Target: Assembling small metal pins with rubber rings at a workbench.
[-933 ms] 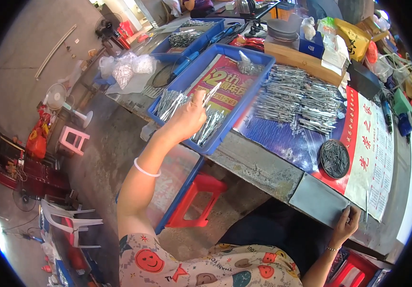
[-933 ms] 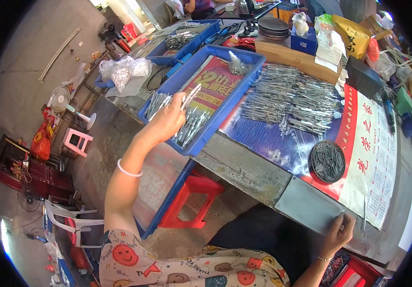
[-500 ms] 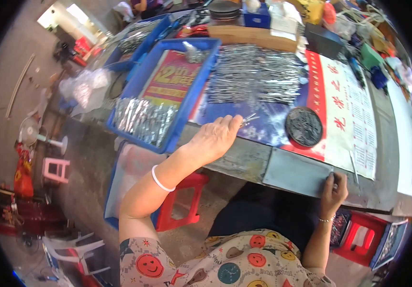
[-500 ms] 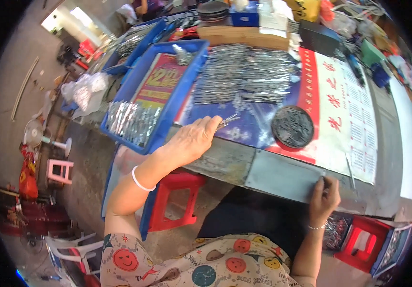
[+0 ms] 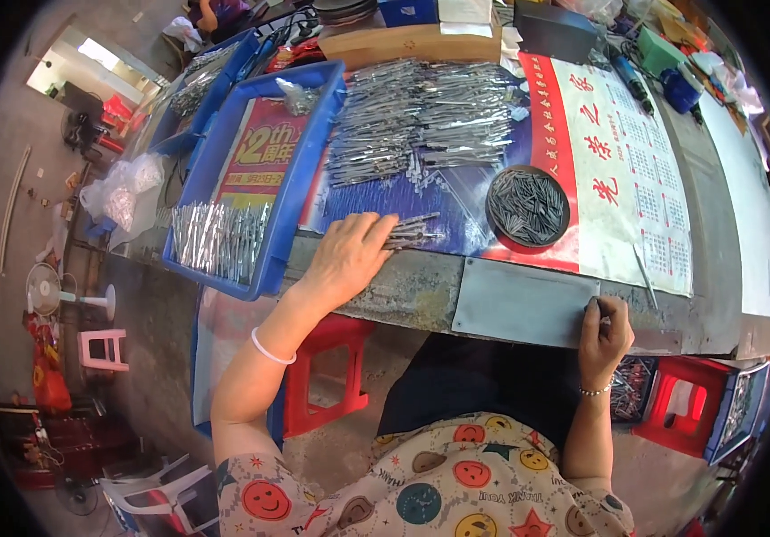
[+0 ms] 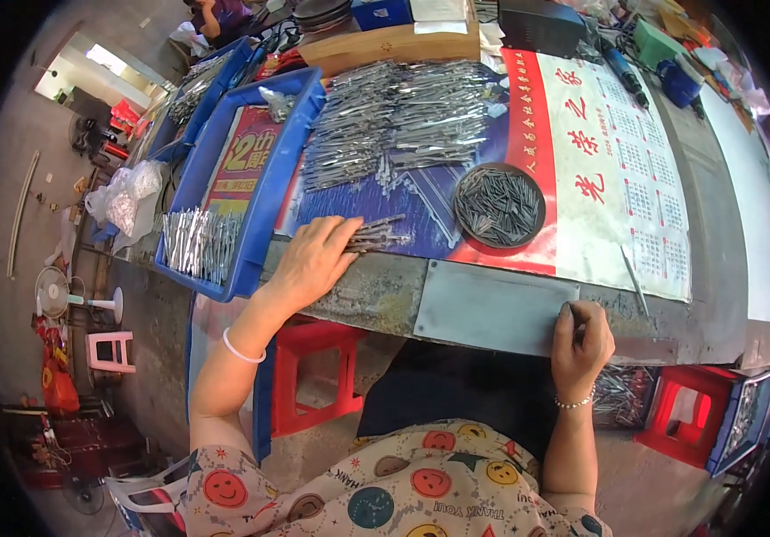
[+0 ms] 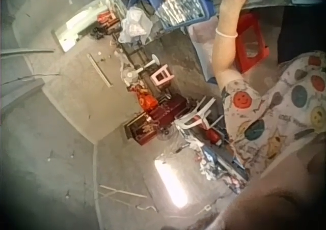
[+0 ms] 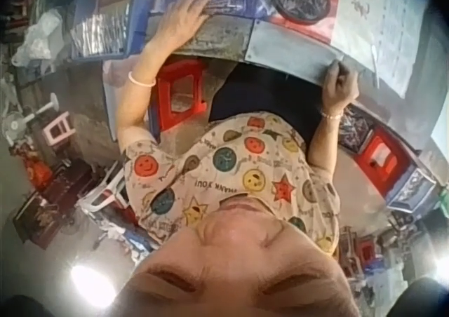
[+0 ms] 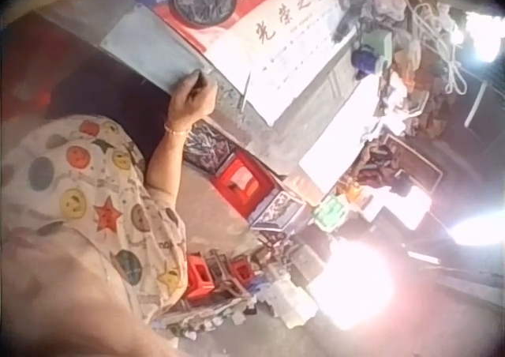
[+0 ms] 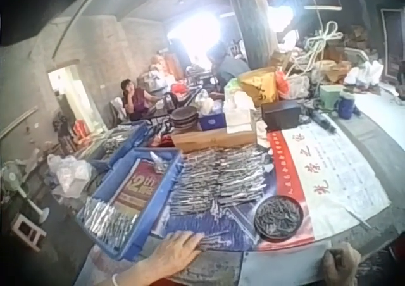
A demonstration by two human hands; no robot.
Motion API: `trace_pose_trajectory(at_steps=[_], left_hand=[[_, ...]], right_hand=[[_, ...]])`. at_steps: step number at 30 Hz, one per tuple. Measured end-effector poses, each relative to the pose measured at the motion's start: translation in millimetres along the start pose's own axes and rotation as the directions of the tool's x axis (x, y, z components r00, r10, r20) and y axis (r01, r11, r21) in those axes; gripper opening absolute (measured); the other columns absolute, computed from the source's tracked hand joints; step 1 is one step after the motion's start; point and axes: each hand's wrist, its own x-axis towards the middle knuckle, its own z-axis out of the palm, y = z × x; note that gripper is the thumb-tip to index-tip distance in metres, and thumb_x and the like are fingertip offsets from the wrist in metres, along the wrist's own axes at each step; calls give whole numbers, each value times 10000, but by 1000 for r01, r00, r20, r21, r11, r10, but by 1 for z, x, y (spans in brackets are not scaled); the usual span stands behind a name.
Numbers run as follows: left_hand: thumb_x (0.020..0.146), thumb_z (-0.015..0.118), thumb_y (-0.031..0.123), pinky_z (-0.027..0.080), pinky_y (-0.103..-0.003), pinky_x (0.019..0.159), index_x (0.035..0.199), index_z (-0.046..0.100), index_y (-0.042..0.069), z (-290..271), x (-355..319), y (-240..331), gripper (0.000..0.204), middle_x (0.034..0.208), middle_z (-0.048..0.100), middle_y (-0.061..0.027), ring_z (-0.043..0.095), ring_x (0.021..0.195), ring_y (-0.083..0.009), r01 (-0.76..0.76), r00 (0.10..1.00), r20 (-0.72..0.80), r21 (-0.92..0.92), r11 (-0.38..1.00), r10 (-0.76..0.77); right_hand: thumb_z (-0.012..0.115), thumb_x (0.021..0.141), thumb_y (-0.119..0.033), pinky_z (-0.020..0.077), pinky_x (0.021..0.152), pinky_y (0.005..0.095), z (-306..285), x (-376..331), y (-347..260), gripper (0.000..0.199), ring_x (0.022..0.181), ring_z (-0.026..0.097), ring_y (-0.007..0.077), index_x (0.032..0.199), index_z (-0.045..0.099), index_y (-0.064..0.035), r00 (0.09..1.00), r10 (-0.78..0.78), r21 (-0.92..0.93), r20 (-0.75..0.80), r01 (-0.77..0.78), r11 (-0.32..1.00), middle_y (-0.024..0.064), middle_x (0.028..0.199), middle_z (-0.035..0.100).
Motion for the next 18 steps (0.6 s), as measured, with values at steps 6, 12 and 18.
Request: trace_pose_trajectory(at_steps=[6, 12, 18], left_hand=[[848, 631, 155, 432, -404, 831, 1196, 506, 44, -1, -2, -6, 386, 1071, 560, -133, 542, 999, -316, 118, 993, 11, -246, 962, -119], [865, 603, 137, 459, -397, 797, 1016, 608, 10, 7, 18, -20, 197, 935, 603, -153, 576, 924, -332, 173, 977, -28, -466, 868, -210], [856, 611, 138, 460, -402, 796, 951, 629, 31, 11, 29, -25, 144, 903, 610, -124, 573, 899, -322, 220, 975, 122, -381, 898, -187]], right_hand=[[613, 830, 4, 346, 492, 266, 0, 2, -1, 50, 515, 429, 137, 828, 568, -17, 1000, -24, -16, 1, 24, 1000, 56, 656, 510], [611, 832, 3, 362, 504, 254, 1, 1, -4, 48, 522, 440, 138, 826, 567, -15, 998, -55, -18, -23, 54, 998, 62, 663, 512], [612, 827, 8, 379, 518, 267, 2, 0, -1, 55, 533, 457, 162, 820, 562, -13, 1000, -24, -17, -4, 24, 1000, 74, 668, 511]])
